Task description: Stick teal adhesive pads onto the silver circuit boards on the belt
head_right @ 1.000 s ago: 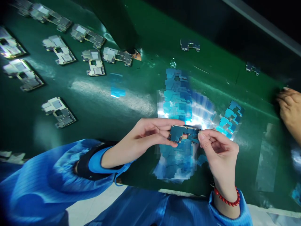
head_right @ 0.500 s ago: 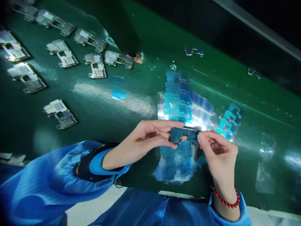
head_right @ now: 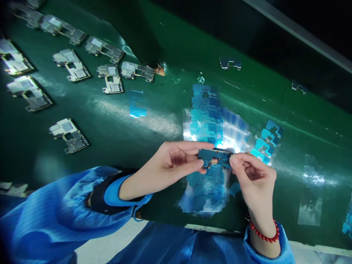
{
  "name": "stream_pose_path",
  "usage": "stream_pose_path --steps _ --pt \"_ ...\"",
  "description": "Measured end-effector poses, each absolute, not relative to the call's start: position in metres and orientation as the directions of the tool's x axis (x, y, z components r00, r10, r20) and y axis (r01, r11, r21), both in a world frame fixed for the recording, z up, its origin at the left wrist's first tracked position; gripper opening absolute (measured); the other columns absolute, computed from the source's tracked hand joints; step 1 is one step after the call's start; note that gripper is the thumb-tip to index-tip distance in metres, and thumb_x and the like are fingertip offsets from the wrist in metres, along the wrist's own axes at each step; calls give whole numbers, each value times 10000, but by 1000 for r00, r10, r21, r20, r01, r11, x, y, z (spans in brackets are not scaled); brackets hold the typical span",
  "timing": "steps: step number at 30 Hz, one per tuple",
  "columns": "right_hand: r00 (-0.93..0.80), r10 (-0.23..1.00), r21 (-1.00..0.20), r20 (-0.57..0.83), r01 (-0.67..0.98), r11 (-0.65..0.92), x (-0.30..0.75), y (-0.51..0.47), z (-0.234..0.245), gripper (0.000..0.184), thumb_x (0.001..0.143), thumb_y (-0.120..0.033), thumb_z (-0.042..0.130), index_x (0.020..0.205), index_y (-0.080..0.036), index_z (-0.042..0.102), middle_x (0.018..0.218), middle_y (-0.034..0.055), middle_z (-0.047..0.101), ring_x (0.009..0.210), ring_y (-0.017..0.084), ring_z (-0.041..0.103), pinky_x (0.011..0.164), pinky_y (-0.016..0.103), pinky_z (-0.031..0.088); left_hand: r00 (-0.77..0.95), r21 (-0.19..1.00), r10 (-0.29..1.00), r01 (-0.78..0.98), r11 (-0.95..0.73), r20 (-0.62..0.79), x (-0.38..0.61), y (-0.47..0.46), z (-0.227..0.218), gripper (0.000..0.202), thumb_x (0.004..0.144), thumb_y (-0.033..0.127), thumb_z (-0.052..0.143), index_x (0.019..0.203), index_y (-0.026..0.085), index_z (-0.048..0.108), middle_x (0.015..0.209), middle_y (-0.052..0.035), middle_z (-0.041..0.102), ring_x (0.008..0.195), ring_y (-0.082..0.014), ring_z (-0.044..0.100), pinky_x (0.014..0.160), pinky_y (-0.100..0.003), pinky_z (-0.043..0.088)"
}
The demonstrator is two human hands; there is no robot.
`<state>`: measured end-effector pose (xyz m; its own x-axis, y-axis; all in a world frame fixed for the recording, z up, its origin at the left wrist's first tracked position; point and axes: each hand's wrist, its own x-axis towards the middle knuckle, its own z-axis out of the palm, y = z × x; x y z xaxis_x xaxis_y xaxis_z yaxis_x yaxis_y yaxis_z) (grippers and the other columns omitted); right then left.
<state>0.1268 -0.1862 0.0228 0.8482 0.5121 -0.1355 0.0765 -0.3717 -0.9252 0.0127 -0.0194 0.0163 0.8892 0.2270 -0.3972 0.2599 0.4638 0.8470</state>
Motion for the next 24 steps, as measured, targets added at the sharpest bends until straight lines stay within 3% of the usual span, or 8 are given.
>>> stream_pose_path --steps 5,14,24 --pt "847 514 -925 -136 78 -373 127 -186 23 29 782 -239 763 807 -226 766 637 -5 649 529 95 529 460 207 444 883 831 228 261 491 -411 13 -20 18 396 792 184 639 1177 97 678 636 -7 721 674 -182 723 737 -321 618" --pt "844 519 -927 -136 77 -368 127 -186 21 31 786 -249 759 802 -223 764 637 -4 657 528 99 545 466 214 453 879 862 252 274 426 -405 13 -20 14 370 834 196 644 1191 99 664 797 -68 785 700 -181 750 696 -264 600" --pt "836 532 -927 -139 79 -367 127 -185 20 31 785 -237 757 815 -234 764 626 -11 658 518 97 555 444 205 454 862 862 280 289 416 -424 14 -21 16 338 822 182 650 1150 107 685 800 -47 789 666 -159 748 653 -227 600"
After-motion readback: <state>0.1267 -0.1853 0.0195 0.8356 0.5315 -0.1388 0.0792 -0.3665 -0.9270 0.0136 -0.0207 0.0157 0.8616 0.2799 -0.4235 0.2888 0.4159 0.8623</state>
